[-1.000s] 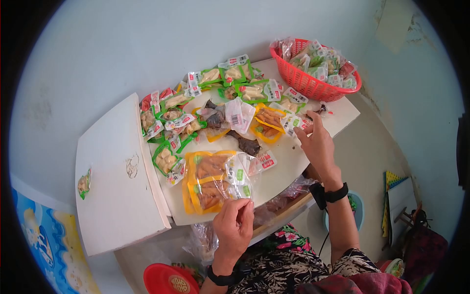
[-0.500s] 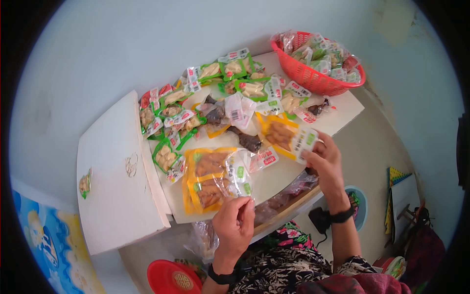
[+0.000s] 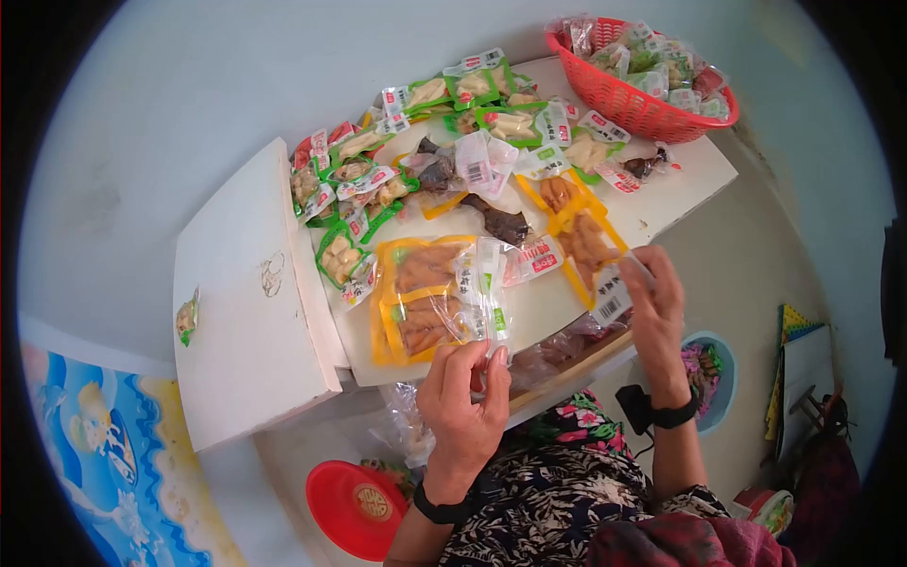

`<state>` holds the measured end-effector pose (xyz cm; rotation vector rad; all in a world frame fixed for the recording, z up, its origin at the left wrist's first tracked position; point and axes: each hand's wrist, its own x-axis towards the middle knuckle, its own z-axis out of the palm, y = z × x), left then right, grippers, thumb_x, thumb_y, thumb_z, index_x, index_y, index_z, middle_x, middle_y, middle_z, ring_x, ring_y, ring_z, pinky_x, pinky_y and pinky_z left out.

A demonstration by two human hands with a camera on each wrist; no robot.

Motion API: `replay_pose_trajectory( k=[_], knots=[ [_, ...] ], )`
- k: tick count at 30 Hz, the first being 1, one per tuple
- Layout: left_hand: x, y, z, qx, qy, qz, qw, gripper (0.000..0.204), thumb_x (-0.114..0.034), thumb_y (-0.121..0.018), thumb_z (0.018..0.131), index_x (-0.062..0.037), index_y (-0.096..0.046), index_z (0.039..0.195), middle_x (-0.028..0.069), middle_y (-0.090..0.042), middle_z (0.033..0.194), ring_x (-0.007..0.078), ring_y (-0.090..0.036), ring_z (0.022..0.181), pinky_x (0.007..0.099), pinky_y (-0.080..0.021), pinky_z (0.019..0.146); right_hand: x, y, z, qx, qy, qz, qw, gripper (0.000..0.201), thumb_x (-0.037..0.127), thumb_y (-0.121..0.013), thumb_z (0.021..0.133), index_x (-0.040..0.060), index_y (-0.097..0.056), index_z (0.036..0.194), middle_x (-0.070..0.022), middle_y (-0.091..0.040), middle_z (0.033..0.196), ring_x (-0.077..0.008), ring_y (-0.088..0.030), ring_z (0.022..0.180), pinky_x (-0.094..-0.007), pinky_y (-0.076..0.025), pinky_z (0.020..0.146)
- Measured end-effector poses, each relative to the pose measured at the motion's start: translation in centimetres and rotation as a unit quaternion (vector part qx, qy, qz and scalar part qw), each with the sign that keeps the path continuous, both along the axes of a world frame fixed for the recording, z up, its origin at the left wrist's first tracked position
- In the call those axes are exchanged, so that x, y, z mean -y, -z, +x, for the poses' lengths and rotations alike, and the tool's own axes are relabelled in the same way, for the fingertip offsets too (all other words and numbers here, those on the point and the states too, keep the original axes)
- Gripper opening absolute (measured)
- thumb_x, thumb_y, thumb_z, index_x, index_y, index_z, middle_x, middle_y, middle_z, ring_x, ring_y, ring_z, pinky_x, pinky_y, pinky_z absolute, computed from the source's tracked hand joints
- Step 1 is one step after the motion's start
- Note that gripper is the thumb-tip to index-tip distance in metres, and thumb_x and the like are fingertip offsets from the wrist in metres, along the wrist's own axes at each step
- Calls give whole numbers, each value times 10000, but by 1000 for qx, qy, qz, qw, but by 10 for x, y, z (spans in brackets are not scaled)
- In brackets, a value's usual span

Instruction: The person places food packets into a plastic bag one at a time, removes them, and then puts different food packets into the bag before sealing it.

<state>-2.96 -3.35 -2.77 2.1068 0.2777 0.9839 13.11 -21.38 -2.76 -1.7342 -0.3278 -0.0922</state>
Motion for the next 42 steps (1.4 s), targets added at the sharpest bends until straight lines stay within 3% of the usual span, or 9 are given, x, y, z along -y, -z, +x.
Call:
replay_pose_trajectory(
  k=[2, 7, 9, 19, 20, 24, 33, 39, 42],
  knots=[
    [0, -4, -1, 3, -2, -11, 1000, 178, -21, -803, 933, -28, -696, 1075, 29, -630, 860, 77, -551, 649, 235, -425, 547, 6, -15, -14, -49, -3, 105, 993, 87, 109, -644, 1082, 47, -643, 1142, 40, -631, 965, -46, -610, 900, -247, -500, 774],
    [8, -8, 5, 22, 3, -33, 999, 133, -49, -788, 957, -26, -699, 1053, 11, -630, 838, 58, -536, 652, 229, -404, 550, 25, -24, -30, -57, -44, 160, 985, 128, 100, -641, 1082, 30, -626, 1188, 17, -650, 1049, -48, -619, 976, -228, -504, 873],
    [8, -12, 6, 22, 11, -25, 999, 152, -7, -783, 943, -5, -696, 1068, 45, -617, 833, 98, -528, 619, 256, -419, 538, 30, -31, -37, -39, -40, 193, 980, 132, 94, -638, 1083, 26, -628, 1196, 8, -647, 1072, -55, -621, 989, -229, -501, 889],
    [14, -21, 10, 37, 15, 14, 999, 121, -15, -757, 969, -18, -723, 1086, 35, -620, 849, 89, -516, 630, 251, -404, 541, -2, -31, -35, -95, -179, 98, 974, 120, 62, -656, 1063, 8, -656, 1170, 11, -632, 1064, -34, -563, 997, -211, -474, 862],
    [14, -21, 10, 43, 18, 23, 999, 128, -8, -757, 968, -16, -727, 1092, 41, -628, 854, 98, -532, 630, 256, -418, 542, -9, -29, -30, -75, -194, 52, 977, 127, 102, -660, 1068, 16, -664, 1161, 20, -630, 1011, -31, -540, 906, -216, -467, 768],
    [11, -25, 13, 60, 22, 54, 996, 151, 10, -758, 962, -7, -733, 1110, 69, -662, 884, 133, -594, 633, 274, -470, 550, -35, -39, -23, -76, -253, -1, 965, 132, 122, -652, 1068, 20, -675, 1149, 29, -631, 967, -40, -496, 780, -246, -433, 643],
    [8, -25, 13, 91, 50, 65, 992, 212, 27, -774, 930, 9, -735, 1138, 102, -686, 889, 213, -643, 643, 319, -502, 558, -59, -35, -14, -117, -344, 13, 932, 122, 65, -653, 1043, -1, -663, 1145, -5, -629, 996, -53, -550, 956, -237, -495, 810],
    [17, -17, 14, 119, 72, 60, 988, 224, 26, -781, 917, 16, -734, 1136, 115, -696, 887, 258, -668, 666, 351, -512, 561, -84, -28, -27, -70, -344, 19, 936, 156, 127, -683, 1058, 1, -641, 1141, -4, -621, 1017, -88, -538, 944, -281, -486, 840],
    [14, -19, 10, 118, 81, 51, 988, 223, 24, -783, 916, 17, -732, 1133, 116, -698, 896, 258, -670, 667, 350, -514, 561, -91, -30, -40, -116, -334, 62, 933, 190, 170, -710, 1051, 5, -646, 1121, -5, -620, 1004, -101, -534, 939, -299, -485, 840]
  ],
)
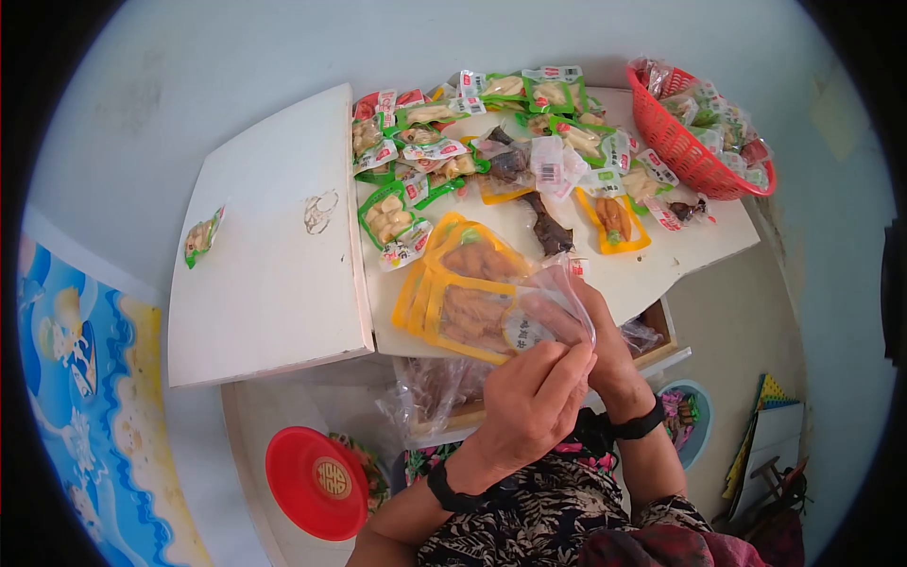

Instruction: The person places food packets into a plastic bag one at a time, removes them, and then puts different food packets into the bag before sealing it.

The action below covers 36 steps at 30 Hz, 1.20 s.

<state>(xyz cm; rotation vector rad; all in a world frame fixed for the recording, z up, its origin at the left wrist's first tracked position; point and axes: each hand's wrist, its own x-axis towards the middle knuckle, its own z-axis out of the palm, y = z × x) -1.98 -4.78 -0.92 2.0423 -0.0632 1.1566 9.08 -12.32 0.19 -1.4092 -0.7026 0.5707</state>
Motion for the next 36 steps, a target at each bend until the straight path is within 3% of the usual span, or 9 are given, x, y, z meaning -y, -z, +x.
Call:
replay_pose_trajectory(
  k=[3, 6, 12, 21, 24, 27, 30, 33, 36],
  knots=[
    [-5, 3, -4, -3, 17, -10, 1000, 224, 21, -783, 917, 17, -726, 1134, 118, -699, 903, 258, -674, 669, 347, -517, 559, 4, 2, 4, -24, -21, -7, 999, 218, 198, -742, 1034, 10, -665, 1113, -15, -646, 989, -105, -552, 927, -305, -496, 833],
    [-9, 2, -9, -13, 25, -32, 999, 228, 19, -781, 919, 16, -721, 1139, 119, -700, 906, 261, -681, 674, 351, -525, 563, 18, -8, 10, 97, -20, -130, 987, 222, 188, -767, 1010, 10, -686, 1116, -26, -686, 988, -93, -571, 907, -307, -513, 811],
    [-6, -3, -5, -8, 46, -37, 998, 224, 28, -768, 926, 16, -713, 1143, 125, -720, 922, 273, -710, 716, 357, -557, 600, 26, -7, 14, 76, -40, -153, 985, 194, 138, -792, 962, -16, -708, 1046, -24, -711, 919, -73, -576, 850, -304, -529, 753],
    [-11, 3, -4, -30, 74, 3, 997, 230, 33, -762, 912, 6, -714, 1135, 125, -734, 943, 290, -731, 760, 362, -584, 634, 8, 17, 14, -90, -65, -45, 993, 206, 146, -784, 969, -22, -692, 1043, -24, -705, 915, -74, -576, 836, -291, -521, 726],
    [-14, 4, -5, -46, 80, 12, 996, 246, 16, -775, 903, 3, -718, 1142, 125, -731, 944, 289, -726, 760, 369, -578, 633, 7, 10, 10, 30, -21, -64, 997, 214, 149, -773, 976, -21, -698, 1081, -33, -707, 928, -79, -587, 840, -281, -520, 723],
    [-27, 2, -11, -61, 49, 37, 996, 268, 6, -787, 891, -1, -723, 1152, 132, -722, 956, 302, -713, 774, 384, -568, 644, 12, 4, 13, 35, -9, -113, 993, 221, 159, -755, 998, -18, -697, 1118, -49, -717, 931, -86, -615, 828, -281, -520, 700],
    [-45, 5, -19, -78, -13, 61, 995, 274, 23, -774, 886, -3, -727, 1155, 145, -710, 982, 326, -689, 804, 400, -555, 676, 24, -8, 2, -85, 76, -66, 991, 248, 176, -708, 1039, -25, -679, 1182, -66, -725, 924, -91, -624, 789, -283, -524, 688],
    [-52, 15, -24, -84, -56, 63, 993, 277, 36, -763, 887, 4, -725, 1159, 146, -712, 987, 325, -687, 797, 401, -557, 680, 44, -4, -1, -51, 195, -72, 977, 308, 228, -628, 1089, -34, -646, 1248, -79, -731, 944, -100, -615, 752, -277, -533, 723],
    [-49, 20, -26, -120, -65, 62, 989, 276, 59, -746, 877, -2, -716, 1145, 126, -704, 977, 328, -687, 824, 411, -558, 704, 51, 11, 1, 52, 185, -81, 978, 523, 320, -608, 1082, -22, -521, 1468, -89, -725, 1065, -112, -602, 740, -278, -526, 786]
  ],
)
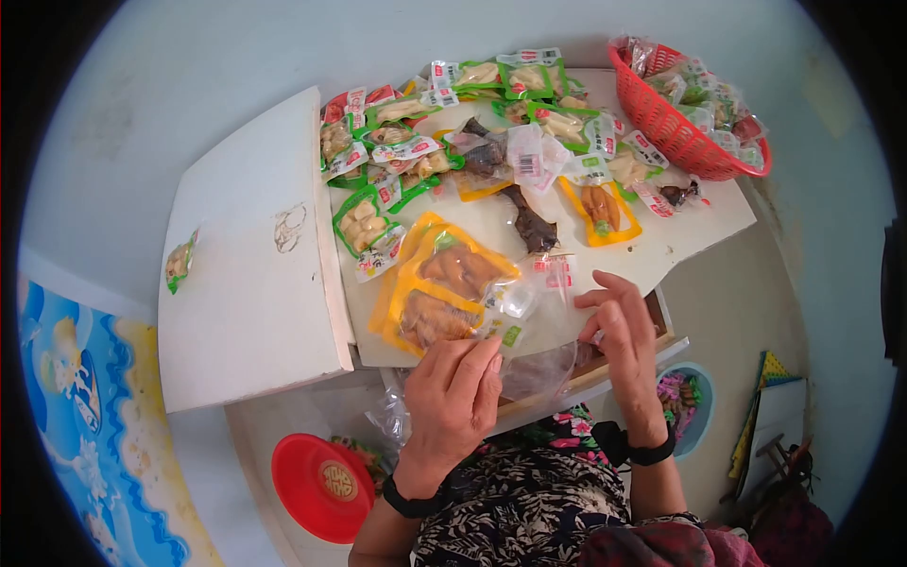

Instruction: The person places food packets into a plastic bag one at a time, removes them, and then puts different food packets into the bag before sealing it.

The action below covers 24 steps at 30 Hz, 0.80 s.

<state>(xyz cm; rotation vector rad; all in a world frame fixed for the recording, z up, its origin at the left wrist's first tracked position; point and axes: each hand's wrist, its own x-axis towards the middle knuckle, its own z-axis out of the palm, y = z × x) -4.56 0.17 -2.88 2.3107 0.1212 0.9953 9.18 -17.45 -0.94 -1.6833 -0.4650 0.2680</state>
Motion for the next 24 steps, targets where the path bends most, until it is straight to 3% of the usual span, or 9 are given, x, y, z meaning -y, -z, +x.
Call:
replay_pose_trajectory(
  k=[2, 5, 6, 9, 10, 13, 16, 19, 24],
  knots=[
    [2, 4, 1, -16, -10, 8, 1000, 272, 57, -743, 874, -10, -716, 1136, 119, -699, 970, 330, -686, 833, 416, -557, 711, 3, 13, 2, 38, -22, -20, 999, 781, 346, -722, 1006, 0, -375, 1613, -118, -719, 1117, -126, -612, 719, -299, -530, 752],
    [5, 5, 2, -26, -24, 7, 999, 264, 49, -743, 872, -21, -718, 1125, 115, -693, 964, 336, -683, 838, 424, -554, 717, -12, -3, -5, 78, -48, -117, 989, 896, 337, -803, 945, 6, -339, 1637, -128, -715, 1099, -155, -632, 690, -320, -535, 701],
    [5, 3, 2, -25, -27, 2, 999, 264, 46, -745, 872, -23, -719, 1126, 117, -693, 964, 339, -682, 837, 426, -554, 716, -19, -8, -7, 129, -36, -167, 977, 953, 302, -856, 900, 25, -327, 1643, -110, -718, 1005, -176, -647, 669, -338, -534, 661],
    [4, 0, 1, -27, -29, -15, 999, 265, 46, -745, 874, -27, -720, 1128, 123, -693, 968, 342, -682, 837, 429, -553, 717, -32, -11, -8, 102, -56, -235, 965, 914, 264, -861, 896, 49, -358, 1628, -74, -707, 892, -175, -650, 669, -345, -528, 653],
    [4, -1, 0, -28, -29, -22, 999, 266, 47, -744, 875, -28, -720, 1129, 125, -693, 970, 342, -682, 838, 429, -553, 718, -34, -6, -9, 76, -51, -194, 977, 769, 158, -852, 888, 43, -479, 1550, -56, -680, 808, -176, -629, 654, -342, -513, 638],
    [1, 2, -2, -16, -24, -39, 999, 289, 59, -745, 867, -28, -716, 1141, 132, -694, 967, 346, -682, 837, 435, -553, 717, -35, -9, -3, 7, -77, -118, 990, 509, 60, -826, 881, 4, -651, 1356, -66, -671, 838, -178, -610, 690, -327, -501, 645],
    [-3, 2, -3, 4, -20, -42, 999, 333, 70, -749, 874, -29, -712, 1190, 121, -696, 1000, 301, -688, 831, 394, -554, 704, -40, -19, 5, 134, -68, -83, 985, 293, -30, -782, 867, -4, -739, 1156, -76, -670, 879, -176, -597, 742, -311, -495, 679],
    [-2, -4, -7, -8, -8, -119, 993, 424, 82, -759, 881, -19, -685, 1286, 112, -700, 1083, 235, -683, 826, 337, -545, 690, -57, -61, 17, 271, -93, -81, 955, 232, -69, -750, 863, 12, -752, 1080, -83, -680, 922, -171, -598, 788, -316, -495, 711],
    [-10, -20, -11, 98, -43, -115, 988, 639, 57, -802, 869, 12, -569, 1463, 148, -687, 1194, 184, -659, 884, 290, -529, 690, -86, -119, 34, 508, -130, -32, 851, 411, -119, -725, 737, 62, -767, 1103, -68, -690, 894, -274, -616, 800, -353, -525, 691]
  ],
)
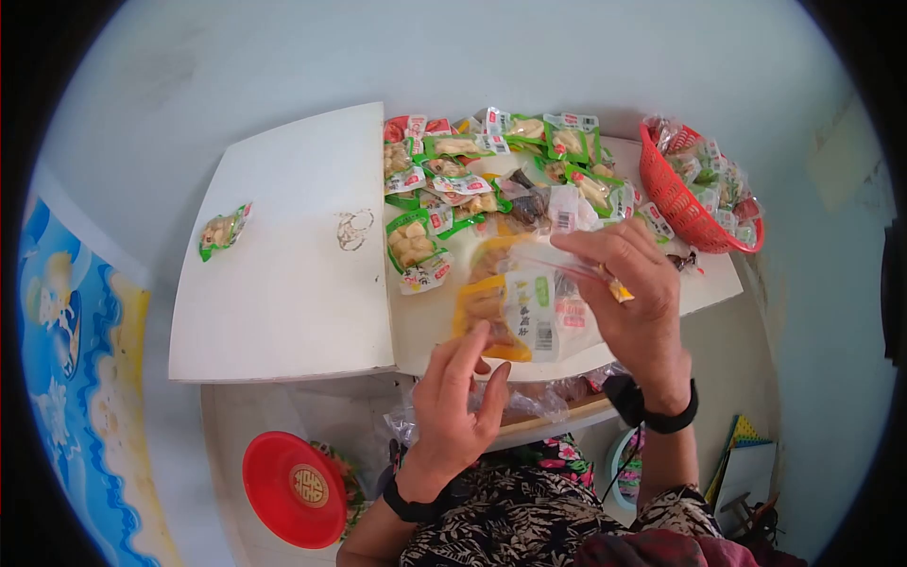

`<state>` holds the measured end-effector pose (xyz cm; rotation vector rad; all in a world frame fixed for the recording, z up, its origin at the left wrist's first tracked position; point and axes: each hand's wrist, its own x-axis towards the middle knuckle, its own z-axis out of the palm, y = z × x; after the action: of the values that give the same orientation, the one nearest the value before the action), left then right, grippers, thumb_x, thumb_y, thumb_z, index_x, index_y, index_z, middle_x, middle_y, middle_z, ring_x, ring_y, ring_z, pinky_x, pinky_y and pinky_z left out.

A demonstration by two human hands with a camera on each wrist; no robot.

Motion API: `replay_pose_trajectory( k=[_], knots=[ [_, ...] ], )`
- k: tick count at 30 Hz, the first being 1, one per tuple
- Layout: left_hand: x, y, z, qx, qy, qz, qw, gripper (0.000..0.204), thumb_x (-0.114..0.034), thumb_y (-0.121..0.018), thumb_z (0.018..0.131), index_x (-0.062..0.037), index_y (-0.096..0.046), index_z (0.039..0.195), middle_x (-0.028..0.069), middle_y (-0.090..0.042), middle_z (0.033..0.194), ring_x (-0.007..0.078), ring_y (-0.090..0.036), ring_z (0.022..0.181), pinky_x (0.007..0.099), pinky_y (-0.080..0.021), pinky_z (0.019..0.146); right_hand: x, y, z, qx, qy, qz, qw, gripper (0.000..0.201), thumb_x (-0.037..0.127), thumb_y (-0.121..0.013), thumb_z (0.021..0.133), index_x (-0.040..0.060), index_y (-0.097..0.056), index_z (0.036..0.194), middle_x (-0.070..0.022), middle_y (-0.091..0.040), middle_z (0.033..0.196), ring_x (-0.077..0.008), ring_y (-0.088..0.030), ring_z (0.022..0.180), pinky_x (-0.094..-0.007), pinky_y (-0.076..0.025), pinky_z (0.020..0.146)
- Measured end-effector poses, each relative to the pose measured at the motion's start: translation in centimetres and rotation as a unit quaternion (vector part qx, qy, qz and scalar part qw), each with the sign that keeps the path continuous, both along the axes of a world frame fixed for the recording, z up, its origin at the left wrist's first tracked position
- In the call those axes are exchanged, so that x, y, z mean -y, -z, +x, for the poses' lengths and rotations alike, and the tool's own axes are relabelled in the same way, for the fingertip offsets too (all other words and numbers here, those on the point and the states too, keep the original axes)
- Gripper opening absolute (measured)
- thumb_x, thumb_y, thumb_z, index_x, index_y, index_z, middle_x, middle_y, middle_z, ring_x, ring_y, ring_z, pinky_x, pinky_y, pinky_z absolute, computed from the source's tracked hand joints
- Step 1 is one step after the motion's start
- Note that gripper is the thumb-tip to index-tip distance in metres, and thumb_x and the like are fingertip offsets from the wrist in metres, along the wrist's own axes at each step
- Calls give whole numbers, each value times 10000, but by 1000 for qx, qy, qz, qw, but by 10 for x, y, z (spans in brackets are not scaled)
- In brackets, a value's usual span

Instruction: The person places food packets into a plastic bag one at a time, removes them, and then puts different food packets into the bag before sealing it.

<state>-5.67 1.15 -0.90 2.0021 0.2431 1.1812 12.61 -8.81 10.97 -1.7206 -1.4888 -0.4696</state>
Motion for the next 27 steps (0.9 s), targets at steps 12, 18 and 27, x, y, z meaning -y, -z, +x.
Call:
replay_pose_trajectory(
  k=[12, 18, 27],
  knots=[
    [-24, -21, 14, -30, 41, -19, 999, 1317, -241, -977, 785, 6, -68, 1706, 257, -403, 1640, 355, -435, 1512, 490, -405, 1208, -15, -45, 7, 191, -165, -21, 968, 396, 64, -744, 740, 142, -781, 1127, -2, -696, 876, -252, -641, 913, -382, -583, 772],
    [-31, -10, 18, -39, 93, -180, 978, 1384, -313, -1011, 727, 2, -88, 1710, 152, -587, 1422, 278, -603, 1284, 430, -466, 1127, -6, -31, 1, 163, -181, -12, 970, 360, 122, -732, 757, 155, -768, 1113, 8, -689, 887, -256, -641, 967, -388, -574, 796],
    [-22, -13, 23, -85, 177, -400, 895, 580, -82, -915, 842, 14, -622, 1333, 97, -710, 1229, 176, -707, 1074, 327, -596, 909, -1, -5, 10, 109, -128, 77, 983, 427, 37, -811, 750, 115, -743, 1164, -57, -720, 1051, -291, -652, 1093, -411, -584, 841]
  ],
)
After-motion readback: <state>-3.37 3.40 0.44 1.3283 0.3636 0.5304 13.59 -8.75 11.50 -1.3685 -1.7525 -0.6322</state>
